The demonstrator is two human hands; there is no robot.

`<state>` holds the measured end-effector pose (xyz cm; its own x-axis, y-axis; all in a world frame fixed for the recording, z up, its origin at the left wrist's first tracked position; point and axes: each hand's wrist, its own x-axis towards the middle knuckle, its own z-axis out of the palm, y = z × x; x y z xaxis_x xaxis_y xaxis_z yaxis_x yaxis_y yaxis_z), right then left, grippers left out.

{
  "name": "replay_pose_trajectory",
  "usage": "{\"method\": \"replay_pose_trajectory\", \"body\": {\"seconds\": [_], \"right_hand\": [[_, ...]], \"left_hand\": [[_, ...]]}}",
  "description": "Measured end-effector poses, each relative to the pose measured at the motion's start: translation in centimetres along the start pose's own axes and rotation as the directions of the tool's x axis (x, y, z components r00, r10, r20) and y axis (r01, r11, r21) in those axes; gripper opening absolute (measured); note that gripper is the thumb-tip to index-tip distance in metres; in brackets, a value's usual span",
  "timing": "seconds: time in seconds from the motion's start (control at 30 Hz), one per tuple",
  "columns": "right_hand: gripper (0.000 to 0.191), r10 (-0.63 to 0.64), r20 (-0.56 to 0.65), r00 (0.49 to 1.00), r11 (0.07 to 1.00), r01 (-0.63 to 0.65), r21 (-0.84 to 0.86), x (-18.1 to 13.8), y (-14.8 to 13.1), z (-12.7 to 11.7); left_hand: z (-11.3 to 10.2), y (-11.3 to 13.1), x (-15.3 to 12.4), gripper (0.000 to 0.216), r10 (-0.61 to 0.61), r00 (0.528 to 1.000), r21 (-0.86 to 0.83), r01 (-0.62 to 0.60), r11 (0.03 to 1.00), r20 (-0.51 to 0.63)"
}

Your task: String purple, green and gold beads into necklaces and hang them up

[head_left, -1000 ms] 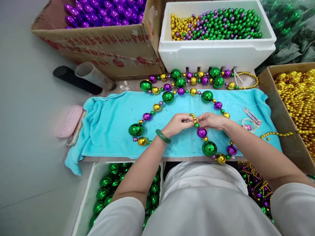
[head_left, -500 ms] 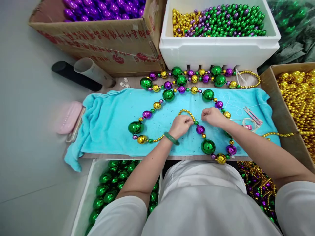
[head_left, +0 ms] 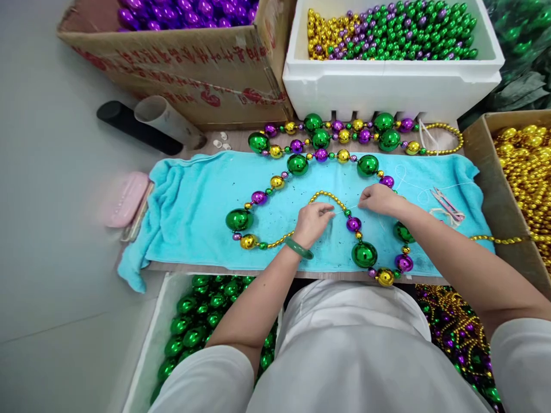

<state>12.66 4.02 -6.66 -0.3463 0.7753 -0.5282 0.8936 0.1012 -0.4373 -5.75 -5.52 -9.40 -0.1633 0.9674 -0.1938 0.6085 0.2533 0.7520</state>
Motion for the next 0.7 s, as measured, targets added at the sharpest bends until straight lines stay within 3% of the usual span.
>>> {"method": "replay_pose_trajectory", "body": {"seconds": [0.1, 0.2, 0.33, 0.43, 0.57, 0.7], "right_hand": [[0.010, 0.008, 0.007, 1.000, 1.000, -0.008, -0.002, 0.0, 0.1, -1.2], [0.008, 0.009, -0.025, 1.000, 1.000, -0.009, 0.003, -0.3, 0.2, -2.4], [0.008, -0.049, -0.083, 0.995, 0.995, 0.055, 0.081, -1.2, -0.5, -3.0], [0.010, -0.157, -0.124, 0.980, 0.969, 0.177, 0.175, -1.5, -1.3, -2.5], [0.010, -0.302, -0.171, 0.938, 0.908, 0.338, 0.249, -1.2, -2.0, -1.3], [0.012, -0.321, -0.201, 0.926, 0.883, 0.369, 0.289, -0.6, -2.5, -0.2]], "left_hand": [[-0.2, -0.1, 0.0, 0.020, -0.035, 0.999, -0.101, 0.035, 0.994, -0.003], [-0.5, 0.0, 0.1, 0.033, -0.122, 0.991, -0.325, 0.132, 0.936, 0.050], [-1.0, 0.8, 0.4, 0.056, -0.230, 0.963, -0.682, 0.262, 0.683, 0.139], [-1.2, 1.8, 1.0, 0.066, -0.209, 0.961, -0.777, 0.269, 0.570, 0.180], [-1.3, 3.2, 1.7, 0.072, -0.180, 0.962, -0.771, 0.271, 0.577, 0.204], [-1.1, 4.4, 2.1, 0.073, -0.155, 0.970, -0.715, 0.244, 0.655, 0.190]]}}
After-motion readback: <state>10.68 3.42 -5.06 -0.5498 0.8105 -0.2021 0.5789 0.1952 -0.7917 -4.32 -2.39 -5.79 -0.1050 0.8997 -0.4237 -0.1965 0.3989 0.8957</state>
